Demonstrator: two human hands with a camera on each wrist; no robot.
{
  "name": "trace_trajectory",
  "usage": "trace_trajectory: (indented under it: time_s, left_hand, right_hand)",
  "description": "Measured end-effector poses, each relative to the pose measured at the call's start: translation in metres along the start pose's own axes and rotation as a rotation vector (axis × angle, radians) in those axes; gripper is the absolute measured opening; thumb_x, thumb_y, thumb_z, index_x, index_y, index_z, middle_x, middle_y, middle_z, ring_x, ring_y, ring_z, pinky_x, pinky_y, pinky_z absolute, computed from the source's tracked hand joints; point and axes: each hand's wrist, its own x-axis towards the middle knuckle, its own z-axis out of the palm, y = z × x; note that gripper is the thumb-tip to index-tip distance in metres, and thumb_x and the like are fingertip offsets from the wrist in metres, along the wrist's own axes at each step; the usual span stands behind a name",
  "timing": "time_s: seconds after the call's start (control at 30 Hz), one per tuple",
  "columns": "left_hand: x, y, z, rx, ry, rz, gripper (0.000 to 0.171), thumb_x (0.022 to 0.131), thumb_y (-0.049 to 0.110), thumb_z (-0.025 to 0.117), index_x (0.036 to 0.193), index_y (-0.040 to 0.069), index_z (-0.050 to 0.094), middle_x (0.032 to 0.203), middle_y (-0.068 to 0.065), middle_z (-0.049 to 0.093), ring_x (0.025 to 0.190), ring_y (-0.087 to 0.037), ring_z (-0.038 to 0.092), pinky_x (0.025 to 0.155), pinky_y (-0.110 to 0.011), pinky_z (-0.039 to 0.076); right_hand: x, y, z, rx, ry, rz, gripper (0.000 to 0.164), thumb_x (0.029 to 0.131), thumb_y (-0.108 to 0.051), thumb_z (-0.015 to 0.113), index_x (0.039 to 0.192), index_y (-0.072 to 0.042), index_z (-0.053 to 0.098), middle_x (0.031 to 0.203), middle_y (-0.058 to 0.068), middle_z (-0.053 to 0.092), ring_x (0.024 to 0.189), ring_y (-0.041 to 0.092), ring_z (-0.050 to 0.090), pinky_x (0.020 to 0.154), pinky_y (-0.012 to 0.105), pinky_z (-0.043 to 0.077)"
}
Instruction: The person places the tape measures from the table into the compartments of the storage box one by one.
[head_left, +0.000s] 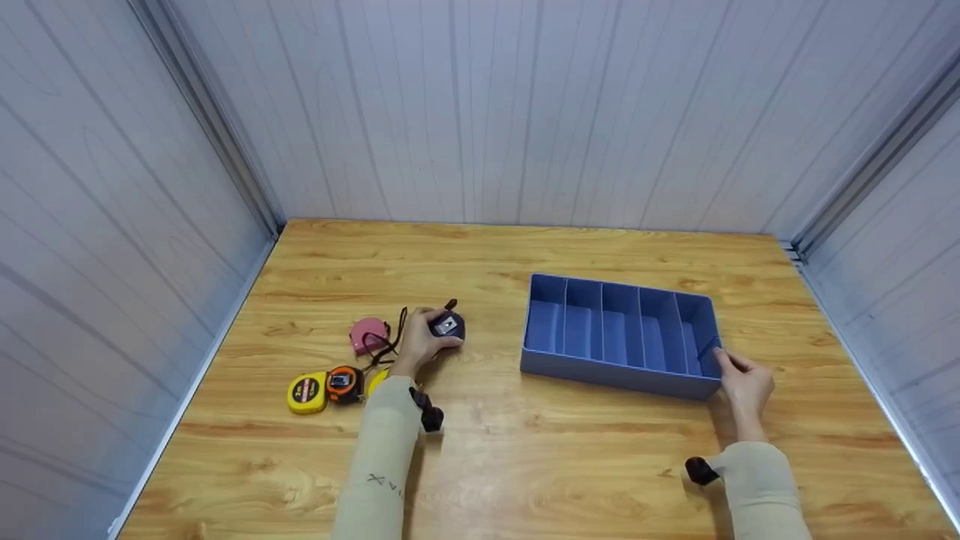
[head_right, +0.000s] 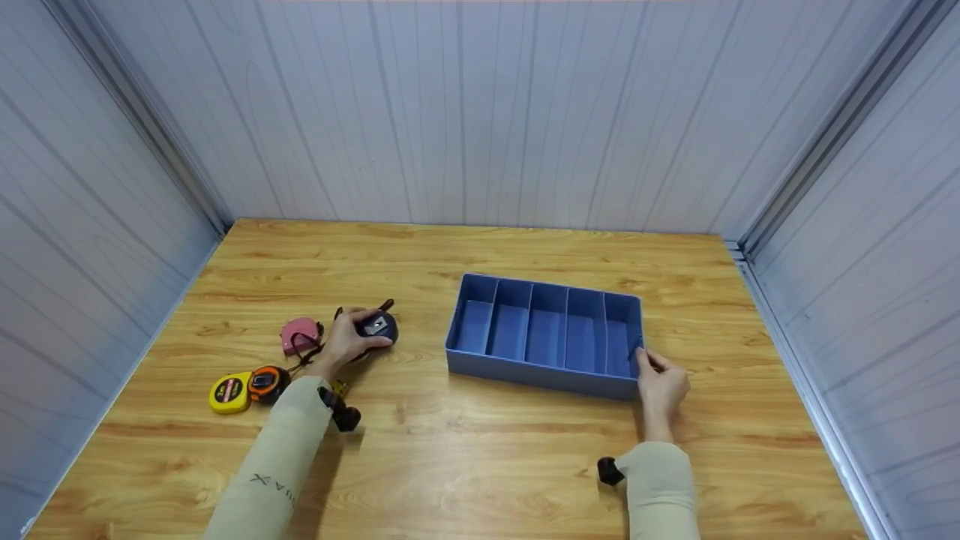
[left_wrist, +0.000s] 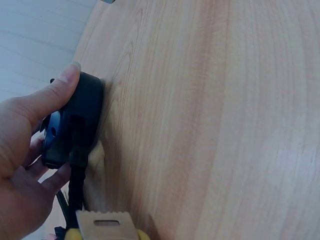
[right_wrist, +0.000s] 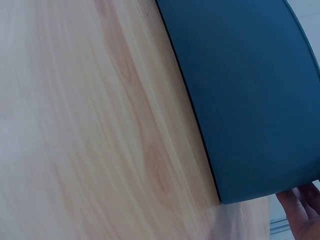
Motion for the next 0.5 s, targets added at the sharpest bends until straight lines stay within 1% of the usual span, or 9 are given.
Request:
trace_trajectory:
  time_s: [0.07, 0.1, 0.17, 0.2, 0.23, 0.27, 0.3, 0.37, 0.5]
  left_hand:
    - [0.000, 0.000, 0.000, 0.006, -0.001, 0.003, 0.064, 0.061, 0.010, 0.081, 0.117, -0.005, 0.055, 0.116, -0.019, 0.049, 0.109, -0.032, 0.044, 0.093, -0.038, 0.035]
    - [0.000, 0.001, 0.000, 0.008, 0.000, 0.005, 0.064, 0.061, 0.010, 0.081, 0.117, -0.006, 0.055, 0.116, -0.019, 0.049, 0.108, -0.032, 0.044, 0.093, -0.038, 0.035]
    - [0.001, 0.001, 0.000, 0.005, 0.000, 0.003, 0.064, 0.060, 0.010, 0.081, 0.117, -0.005, 0.055, 0.115, -0.019, 0.050, 0.108, -0.032, 0.044, 0.093, -0.037, 0.035]
    - [0.001, 0.001, 0.000, 0.003, 0.001, 0.003, 0.064, 0.060, 0.010, 0.081, 0.117, -0.005, 0.055, 0.115, -0.019, 0.050, 0.108, -0.032, 0.044, 0.093, -0.037, 0.035]
    - [0.001, 0.001, -0.001, 0.002, 0.001, 0.003, 0.064, 0.060, 0.010, 0.081, 0.117, -0.005, 0.055, 0.115, -0.018, 0.050, 0.108, -0.032, 0.044, 0.092, -0.038, 0.035]
    - [0.001, 0.001, -0.001, 0.002, 0.002, 0.009, 0.064, 0.060, 0.009, 0.081, 0.116, -0.006, 0.055, 0.114, -0.019, 0.050, 0.107, -0.032, 0.045, 0.092, -0.038, 0.035]
    - [0.001, 0.001, -0.001, -0.002, 0.003, 0.005, 0.064, 0.060, 0.009, 0.081, 0.116, -0.005, 0.056, 0.114, -0.018, 0.050, 0.107, -0.032, 0.045, 0.092, -0.038, 0.035]
    - [0.001, 0.001, -0.001, -0.004, 0.003, 0.005, 0.064, 0.060, 0.009, 0.081, 0.116, -0.005, 0.055, 0.114, -0.018, 0.050, 0.107, -0.032, 0.045, 0.092, -0.038, 0.035]
    - [0.000, 0.000, 0.000, 0.004, 0.006, 0.005, 0.063, 0.060, 0.010, 0.081, 0.116, -0.005, 0.056, 0.114, -0.018, 0.050, 0.107, -0.031, 0.045, 0.092, -0.037, 0.035]
  right_hand:
    - [-0.010, -0.012, -0.003, 0.008, 0.011, -0.016, 0.039, 0.072, -0.043, 0.069, 0.094, -0.012, 0.071, 0.081, -0.006, 0.067, 0.100, 0.023, 0.056, 0.084, 0.029, 0.043]
    - [-0.015, -0.019, -0.005, 0.020, 0.008, -0.011, 0.037, 0.072, -0.041, 0.069, 0.094, -0.011, 0.071, 0.081, -0.005, 0.068, 0.101, 0.024, 0.055, 0.084, 0.029, 0.043]
    - [-0.025, -0.031, -0.009, 0.036, -0.010, -0.015, 0.037, 0.074, -0.036, 0.069, 0.096, -0.006, 0.069, 0.086, 0.003, 0.067, 0.101, 0.027, 0.054, 0.085, 0.031, 0.042]
    - [-0.028, -0.035, -0.009, 0.040, -0.016, -0.014, 0.037, 0.074, -0.035, 0.069, 0.096, -0.006, 0.069, 0.087, 0.003, 0.067, 0.101, 0.026, 0.054, 0.085, 0.030, 0.042]
    - [-0.030, -0.038, -0.009, 0.048, -0.023, -0.013, 0.037, 0.074, -0.032, 0.069, 0.098, -0.003, 0.068, 0.089, 0.008, 0.066, 0.102, 0.027, 0.054, 0.086, 0.032, 0.042]
    - [-0.031, -0.039, -0.009, 0.049, -0.031, -0.003, 0.038, 0.075, -0.032, 0.069, 0.099, -0.003, 0.067, 0.091, 0.008, 0.066, 0.102, 0.027, 0.054, 0.086, 0.032, 0.042]
    - [-0.029, -0.037, -0.006, 0.043, -0.034, 0.008, 0.039, 0.074, -0.035, 0.069, 0.099, -0.005, 0.067, 0.090, 0.006, 0.066, 0.103, 0.026, 0.054, 0.086, 0.030, 0.042]
    - [-0.023, -0.028, 0.000, 0.028, -0.034, -0.002, 0.040, 0.074, -0.038, 0.069, 0.099, -0.006, 0.068, 0.091, 0.006, 0.066, 0.102, 0.026, 0.054, 0.086, 0.031, 0.042]
    - [0.000, 0.006, 0.019, -0.008, -0.013, -0.025, 0.047, 0.070, -0.051, 0.067, 0.096, -0.013, 0.071, 0.089, 0.000, 0.067, 0.101, 0.022, 0.055, 0.084, 0.029, 0.043]
